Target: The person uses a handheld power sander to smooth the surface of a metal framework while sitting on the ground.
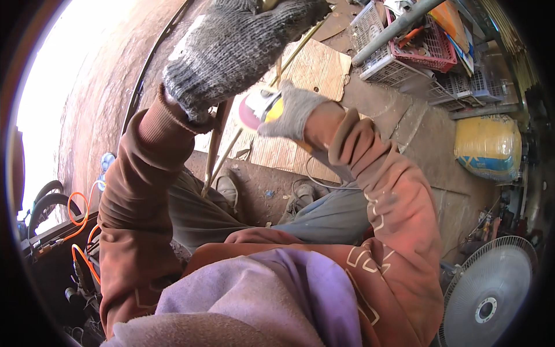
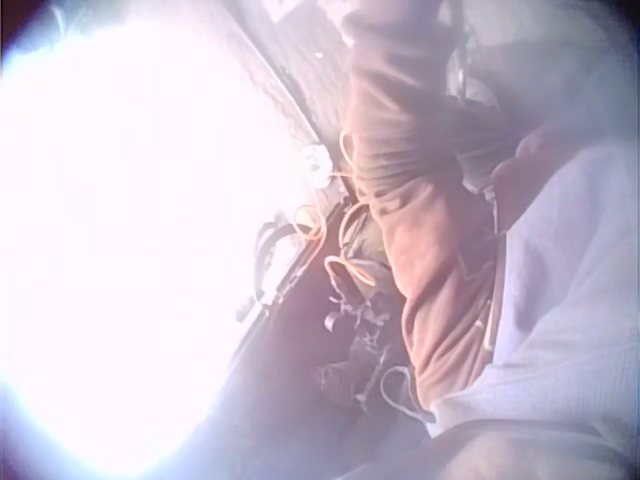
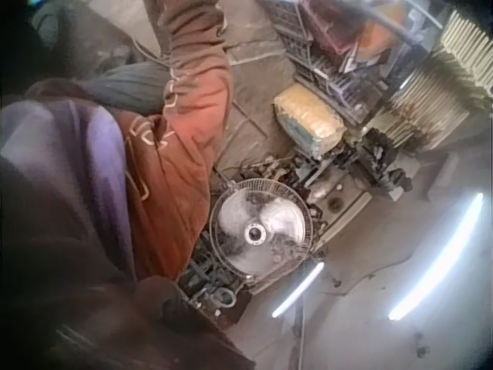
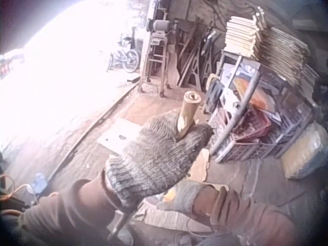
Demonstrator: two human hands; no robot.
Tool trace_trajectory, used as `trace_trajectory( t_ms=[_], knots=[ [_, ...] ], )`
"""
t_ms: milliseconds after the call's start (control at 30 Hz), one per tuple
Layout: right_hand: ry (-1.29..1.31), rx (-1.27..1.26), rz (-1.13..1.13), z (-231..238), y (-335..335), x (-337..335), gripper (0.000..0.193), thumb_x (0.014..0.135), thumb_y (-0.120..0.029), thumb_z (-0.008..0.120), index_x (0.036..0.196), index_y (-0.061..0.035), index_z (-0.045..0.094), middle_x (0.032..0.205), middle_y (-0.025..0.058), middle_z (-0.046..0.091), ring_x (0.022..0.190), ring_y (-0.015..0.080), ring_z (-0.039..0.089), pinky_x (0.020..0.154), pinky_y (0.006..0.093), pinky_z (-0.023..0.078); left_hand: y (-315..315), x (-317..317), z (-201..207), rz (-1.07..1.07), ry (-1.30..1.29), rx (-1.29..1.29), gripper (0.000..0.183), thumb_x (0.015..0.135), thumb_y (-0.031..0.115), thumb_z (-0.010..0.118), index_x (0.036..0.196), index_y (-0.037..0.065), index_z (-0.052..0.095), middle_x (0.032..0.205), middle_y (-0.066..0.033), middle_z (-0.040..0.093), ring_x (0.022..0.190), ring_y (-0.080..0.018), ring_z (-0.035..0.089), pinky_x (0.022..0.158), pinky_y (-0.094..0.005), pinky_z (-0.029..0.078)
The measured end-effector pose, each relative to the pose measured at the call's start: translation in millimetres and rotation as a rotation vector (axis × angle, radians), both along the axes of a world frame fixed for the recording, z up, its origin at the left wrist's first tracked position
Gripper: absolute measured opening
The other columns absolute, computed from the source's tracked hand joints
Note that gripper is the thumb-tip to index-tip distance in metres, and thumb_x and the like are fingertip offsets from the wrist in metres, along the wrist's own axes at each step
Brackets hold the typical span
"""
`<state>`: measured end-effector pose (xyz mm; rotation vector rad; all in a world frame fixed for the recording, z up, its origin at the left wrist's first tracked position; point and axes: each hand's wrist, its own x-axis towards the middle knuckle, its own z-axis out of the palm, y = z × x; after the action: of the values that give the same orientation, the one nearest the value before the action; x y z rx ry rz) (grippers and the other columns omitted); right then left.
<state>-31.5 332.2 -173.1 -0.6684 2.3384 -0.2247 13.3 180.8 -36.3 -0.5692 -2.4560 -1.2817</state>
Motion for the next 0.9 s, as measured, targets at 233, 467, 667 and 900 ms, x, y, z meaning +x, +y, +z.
trace_trajectory(
  t_ms=[233, 467, 667, 900],
  knots=[
    [0.106, -0.117, 0.017, -1.1, 16.4, 23.5, 0.078, 0.066, -0.045, 0.079, 0.120, 0.0044, 0.054, 0.110, 0.0205, 0.066, 0.096, 0.0254, 0.065, 0.084, 0.0331, 0.052, -0.8, 18.3, 22.1, 0.035, -0.183, 0.019, 0.032, 0.099, 0.033, 0.048, 0.108, 0.008, 0.065, 0.083, -0.0224, 0.064, 0.079, -0.0374, 0.063, 0.070, -0.0464, 0.049],
    [-0.053, -0.317, -0.260, -22.1, 24.9, 5.6, 0.090, 0.062, -0.046, 0.084, 0.124, 0.0058, 0.045, 0.108, 0.0255, 0.064, 0.097, 0.0303, 0.066, 0.086, 0.0331, 0.053, -6.5, -13.4, -11.5, 0.154, 0.504, -0.389, 0.025, 0.096, 0.026, 0.053, 0.097, 0.005, 0.066, 0.080, -0.0183, 0.061, 0.072, -0.0312, 0.062, 0.062, -0.0433, 0.047],
    [-0.024, -0.393, -0.041, -51.8, 27.2, 32.3, 0.094, 0.060, -0.048, 0.085, 0.125, 0.0059, 0.045, 0.114, 0.0249, 0.063, 0.104, 0.0302, 0.064, 0.090, 0.0334, 0.052, -15.6, 20.9, 37.6, 0.250, -0.358, 0.113, 0.036, 0.095, 0.038, 0.057, 0.084, 0.005, 0.063, 0.067, -0.0082, 0.059, 0.065, -0.0188, 0.057, 0.060, -0.0367, 0.046],
    [-0.153, -0.480, -0.345, -35.7, 36.4, 30.6, 0.077, 0.065, -0.026, 0.091, 0.119, 0.0016, 0.045, 0.102, 0.0123, 0.062, 0.093, 0.0163, 0.061, 0.079, 0.0293, 0.054, -28.0, 3.8, 4.1, 0.161, -0.139, 0.160, 0.035, 0.096, 0.035, 0.055, 0.091, 0.002, 0.066, 0.070, -0.0059, 0.062, 0.065, -0.0168, 0.059, 0.060, -0.0326, 0.047]
  ],
)
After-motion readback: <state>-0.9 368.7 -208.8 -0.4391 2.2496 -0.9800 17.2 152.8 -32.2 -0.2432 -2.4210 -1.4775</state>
